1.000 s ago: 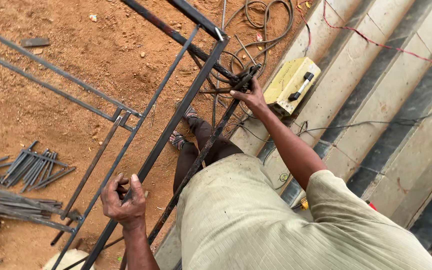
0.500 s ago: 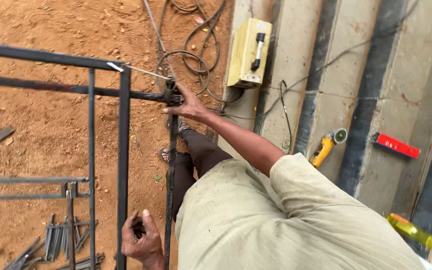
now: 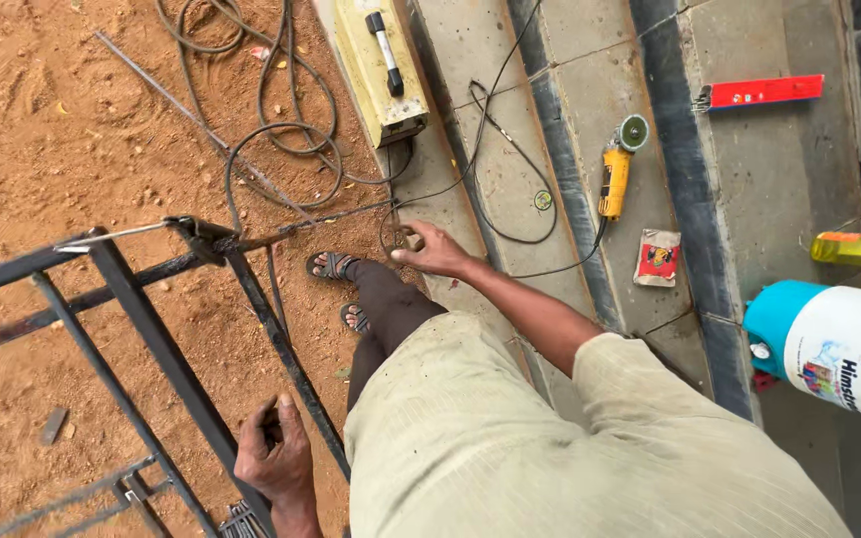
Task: The person positions and aligns metal rods onto a frame, then uses a welding tool to fuse the joints together.
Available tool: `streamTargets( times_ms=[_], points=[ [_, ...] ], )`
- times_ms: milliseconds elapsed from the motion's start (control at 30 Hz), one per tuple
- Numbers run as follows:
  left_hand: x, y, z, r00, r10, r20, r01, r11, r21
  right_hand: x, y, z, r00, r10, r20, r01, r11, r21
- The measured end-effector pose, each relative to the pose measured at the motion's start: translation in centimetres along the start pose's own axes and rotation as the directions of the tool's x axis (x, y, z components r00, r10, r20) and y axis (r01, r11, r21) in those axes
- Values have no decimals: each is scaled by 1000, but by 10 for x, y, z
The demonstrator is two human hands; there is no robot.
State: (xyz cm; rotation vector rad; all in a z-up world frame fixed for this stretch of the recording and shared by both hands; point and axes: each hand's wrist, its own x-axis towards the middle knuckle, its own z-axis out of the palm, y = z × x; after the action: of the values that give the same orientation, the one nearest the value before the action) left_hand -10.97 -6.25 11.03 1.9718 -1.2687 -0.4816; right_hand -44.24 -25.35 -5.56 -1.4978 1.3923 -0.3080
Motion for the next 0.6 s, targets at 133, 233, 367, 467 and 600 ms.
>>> streamTargets(
  times_ms=[133,233,367,467,600],
  points=[
    [-11,8,-4,997,31,-64,-33,999,-28,-7,-10,2,990,140,37,-142,987,77],
    [-35,5,-7,994,-84,-76,82,996,-32,17,-27,16,997,-3,78,-5,995,102],
    [-67,-2,-9,968,-225,-108,217,973,-76,78,-73,29,979,-143,145,141,990,22],
    [-78,-9,-8,963,-198,-182,197,980,-27,114,-107,35,946,-229,228,244,969,-41],
    [-77,-2,-7,892,-312,-326,309,949,-63,151,-149,55,873,-384,302,411,911,-30]
  ],
)
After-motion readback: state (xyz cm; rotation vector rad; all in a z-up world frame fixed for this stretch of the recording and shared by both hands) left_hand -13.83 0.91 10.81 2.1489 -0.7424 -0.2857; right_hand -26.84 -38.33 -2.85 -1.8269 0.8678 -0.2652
